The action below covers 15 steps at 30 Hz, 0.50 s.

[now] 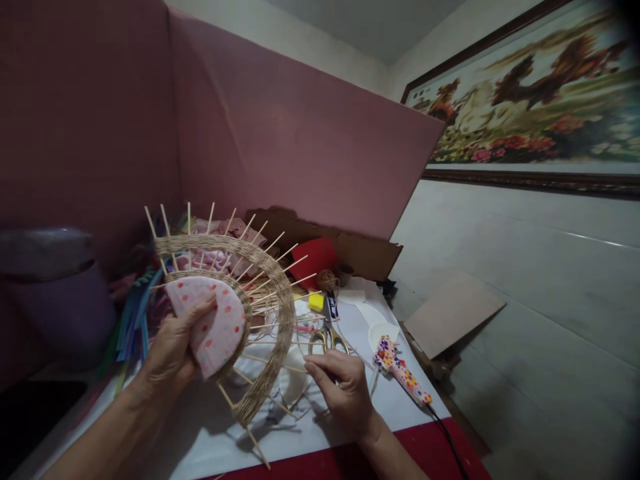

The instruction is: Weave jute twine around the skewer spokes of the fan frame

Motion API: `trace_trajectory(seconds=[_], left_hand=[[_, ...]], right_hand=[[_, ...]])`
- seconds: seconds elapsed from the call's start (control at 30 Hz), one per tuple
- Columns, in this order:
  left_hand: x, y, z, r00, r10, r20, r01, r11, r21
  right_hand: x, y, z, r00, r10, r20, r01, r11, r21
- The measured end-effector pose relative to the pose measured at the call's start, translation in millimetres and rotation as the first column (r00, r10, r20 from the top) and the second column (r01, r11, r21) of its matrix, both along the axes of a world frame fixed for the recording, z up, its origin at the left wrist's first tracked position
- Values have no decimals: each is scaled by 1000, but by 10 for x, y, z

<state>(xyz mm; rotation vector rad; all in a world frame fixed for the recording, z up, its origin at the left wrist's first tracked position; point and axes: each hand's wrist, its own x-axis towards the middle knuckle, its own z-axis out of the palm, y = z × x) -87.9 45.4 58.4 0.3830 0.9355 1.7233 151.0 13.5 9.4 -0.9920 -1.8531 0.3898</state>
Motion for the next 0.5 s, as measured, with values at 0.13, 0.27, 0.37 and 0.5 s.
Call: trace_trajectory(seconds=[0.13,0.27,0.37,0.5], left_hand=[[-1,2,-23,999,15,-38,-12,996,83],[-9,0,-9,1000,21,6,-22,994,108],[-21,9,20,997,43,56,-49,993,105],[-39,20,67,992,71,106,-80,993,83]], right_hand=[[5,-13,-21,998,52,40,-56,995,88],[8,-35,-14,977,150,154,-177,968,180],[7,-51,13,972,180,151,-205,963,173],[-9,-56,29,980,192,48,-196,974,113]])
